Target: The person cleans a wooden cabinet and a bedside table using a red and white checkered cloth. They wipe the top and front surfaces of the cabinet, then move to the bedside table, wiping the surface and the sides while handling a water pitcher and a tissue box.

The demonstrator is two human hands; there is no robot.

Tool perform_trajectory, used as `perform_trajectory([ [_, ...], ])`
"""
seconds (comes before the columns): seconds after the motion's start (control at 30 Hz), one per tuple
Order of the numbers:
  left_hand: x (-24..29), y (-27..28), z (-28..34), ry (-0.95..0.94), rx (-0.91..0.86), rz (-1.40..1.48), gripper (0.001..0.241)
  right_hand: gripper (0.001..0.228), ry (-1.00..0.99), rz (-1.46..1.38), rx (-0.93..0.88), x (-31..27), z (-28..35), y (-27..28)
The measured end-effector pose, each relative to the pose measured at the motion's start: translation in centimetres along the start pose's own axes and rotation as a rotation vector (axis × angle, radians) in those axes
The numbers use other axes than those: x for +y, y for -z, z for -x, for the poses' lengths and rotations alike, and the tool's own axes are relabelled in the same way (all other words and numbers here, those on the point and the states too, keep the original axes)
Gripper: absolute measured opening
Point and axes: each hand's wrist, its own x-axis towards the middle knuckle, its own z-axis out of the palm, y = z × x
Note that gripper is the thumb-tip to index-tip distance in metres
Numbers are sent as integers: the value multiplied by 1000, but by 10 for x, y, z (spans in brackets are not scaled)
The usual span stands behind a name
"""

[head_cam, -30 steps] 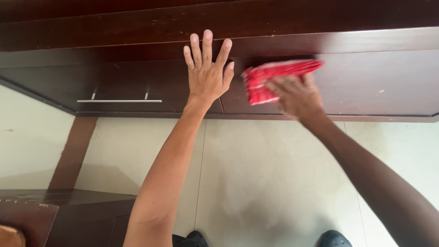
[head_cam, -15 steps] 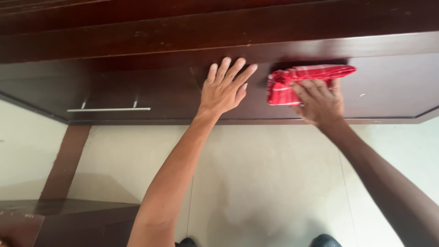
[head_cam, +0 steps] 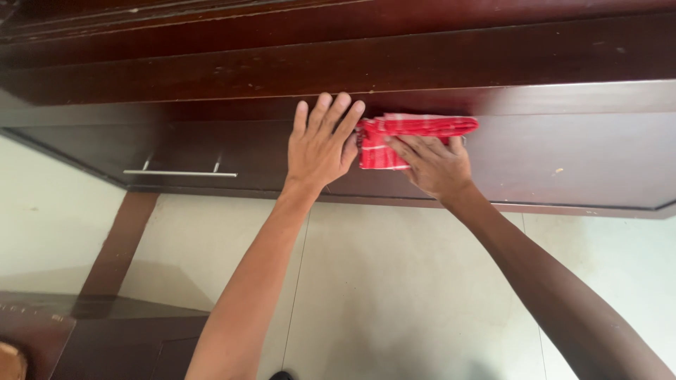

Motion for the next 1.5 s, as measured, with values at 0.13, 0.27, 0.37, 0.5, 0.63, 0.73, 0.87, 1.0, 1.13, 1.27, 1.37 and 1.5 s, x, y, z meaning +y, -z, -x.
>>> perform_trajectory([
  [0.13,-6,13,4,36,72,28,60,77,40,-136,51,-10,-22,2],
  [0.27,0,41,6,71,33,62,65,79,13,-9,142,-21,-38,4],
  [0.37,7,51,3,98,25,93,68,75,-44,31,255,-27,-45,-7],
  [0.5,16,42,3,140,79,211,76,70,-30,-15,210,-32,-36,-17],
  [0.63,15,24,0,131,128,195,77,65,-47,13,265,-28,-39,-12],
  [0.73,12,12,2,159,164,196,81,63,-67,-61,237,-28,-33,-8],
  [0.87,3,-6,4,140,155,170,81,70,-8,-47,107,-18,-10,-12],
  [1.0,-4,-18,4,77,210,157,73,82,57,-25,-325,-8,51,-28],
  [1.13,-3,-38,6,57,251,179,75,71,172,-84,-364,0,155,-73],
  [1.27,-7,-55,-2,39,285,133,73,71,278,41,-559,21,154,-69],
  [1.37,2,-68,-4,46,348,128,70,72,127,48,-900,29,101,-28],
  [1.5,20,-75,-21,51,452,224,72,80,-69,414,-840,46,47,26],
])
